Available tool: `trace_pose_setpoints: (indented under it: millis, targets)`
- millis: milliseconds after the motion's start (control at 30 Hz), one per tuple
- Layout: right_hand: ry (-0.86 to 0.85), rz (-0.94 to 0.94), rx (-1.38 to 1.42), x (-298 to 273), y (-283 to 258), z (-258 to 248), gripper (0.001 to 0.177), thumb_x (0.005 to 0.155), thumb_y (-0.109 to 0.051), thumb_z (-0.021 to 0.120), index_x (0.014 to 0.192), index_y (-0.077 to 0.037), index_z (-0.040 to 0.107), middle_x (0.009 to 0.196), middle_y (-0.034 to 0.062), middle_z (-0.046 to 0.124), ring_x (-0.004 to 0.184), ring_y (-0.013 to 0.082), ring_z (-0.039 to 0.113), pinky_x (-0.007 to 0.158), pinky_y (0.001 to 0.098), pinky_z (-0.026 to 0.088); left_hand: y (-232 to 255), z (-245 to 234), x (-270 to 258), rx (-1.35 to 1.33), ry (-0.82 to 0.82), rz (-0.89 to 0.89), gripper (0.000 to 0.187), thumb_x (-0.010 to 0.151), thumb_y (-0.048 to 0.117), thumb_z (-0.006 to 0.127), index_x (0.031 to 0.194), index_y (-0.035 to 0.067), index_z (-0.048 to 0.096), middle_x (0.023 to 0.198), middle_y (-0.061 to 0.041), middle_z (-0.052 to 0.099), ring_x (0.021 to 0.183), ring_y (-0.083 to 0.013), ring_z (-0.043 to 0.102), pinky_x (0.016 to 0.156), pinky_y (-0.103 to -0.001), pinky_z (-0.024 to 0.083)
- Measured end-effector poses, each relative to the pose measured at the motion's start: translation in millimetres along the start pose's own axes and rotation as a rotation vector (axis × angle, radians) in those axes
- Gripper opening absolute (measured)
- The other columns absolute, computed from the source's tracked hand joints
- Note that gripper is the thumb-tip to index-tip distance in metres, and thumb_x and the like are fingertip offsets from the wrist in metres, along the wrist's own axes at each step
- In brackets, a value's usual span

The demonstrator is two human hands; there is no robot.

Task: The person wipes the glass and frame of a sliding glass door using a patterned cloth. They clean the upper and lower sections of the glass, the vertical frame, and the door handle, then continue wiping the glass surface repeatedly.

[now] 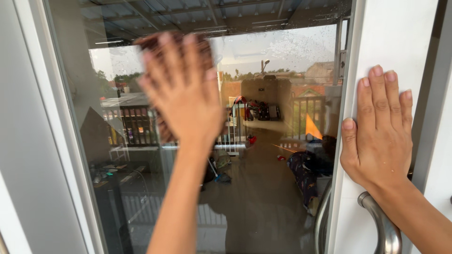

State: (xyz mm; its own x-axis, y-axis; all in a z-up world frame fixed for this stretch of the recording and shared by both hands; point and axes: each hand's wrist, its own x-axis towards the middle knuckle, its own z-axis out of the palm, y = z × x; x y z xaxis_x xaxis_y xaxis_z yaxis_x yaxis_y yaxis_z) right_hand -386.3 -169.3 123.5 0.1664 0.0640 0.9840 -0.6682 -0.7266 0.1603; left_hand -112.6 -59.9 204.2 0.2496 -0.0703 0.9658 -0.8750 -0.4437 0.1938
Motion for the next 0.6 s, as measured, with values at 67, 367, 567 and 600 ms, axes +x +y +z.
trace_pose_setpoints:
  millis: [67, 367, 567, 600]
  targets:
    - [0.013, -0.008, -0.007, 0, 1, 0, 0.058, 0.112, -0.024, 0.034, 0.162, 0.006, 0.034, 0.17, 0.0243, 0.03, 0.16, 0.0428, 0.023, 0.13, 0.0567, 0.011, 34, -4, 2, 0.007, -0.069, 0.06, 0.063, 0.111, 0.056, 0.024, 0.169, 0.031, 0.016, 0.175, -0.004, 0.004, 0.161, -0.0348, 0.0, 0.13, -0.058, -0.002]
    - [0.014, -0.032, 0.057, 6, -4, -10, 0.056, 0.112, -0.024, 0.033, 0.158, 0.009, 0.035, 0.166, 0.0283, 0.031, 0.156, 0.0483, 0.023, 0.126, 0.0613, 0.01, 82, -8, -98, -0.325, -0.078, 0.487, 0.055, 0.109, 0.049, 0.043, 0.163, 0.04, 0.034, 0.176, 0.003, 0.016, 0.167, -0.0313, 0.011, 0.137, -0.057, 0.009]
    - [-0.008, -0.007, 0.096, 9, -8, -12, 0.058, 0.11, -0.025, 0.031, 0.155, 0.012, 0.034, 0.164, 0.0303, 0.029, 0.154, 0.0495, 0.02, 0.124, 0.0628, 0.008, -58, 5, -116, -0.296, 0.05, 0.299, 0.058, 0.102, 0.049, 0.047, 0.158, 0.036, 0.036, 0.172, 0.0, 0.019, 0.162, -0.0351, 0.009, 0.131, -0.058, 0.002]
    - [-0.009, -0.005, 0.094, 9, -7, -12, 0.059, 0.11, -0.025, 0.031, 0.155, 0.013, 0.034, 0.164, 0.0303, 0.029, 0.154, 0.0493, 0.019, 0.124, 0.0626, 0.008, -81, 5, -105, -0.27, 0.067, 0.227, 0.059, 0.105, 0.047, 0.046, 0.161, 0.032, 0.035, 0.174, -0.004, 0.017, 0.162, -0.0376, 0.007, 0.131, -0.059, 0.001]
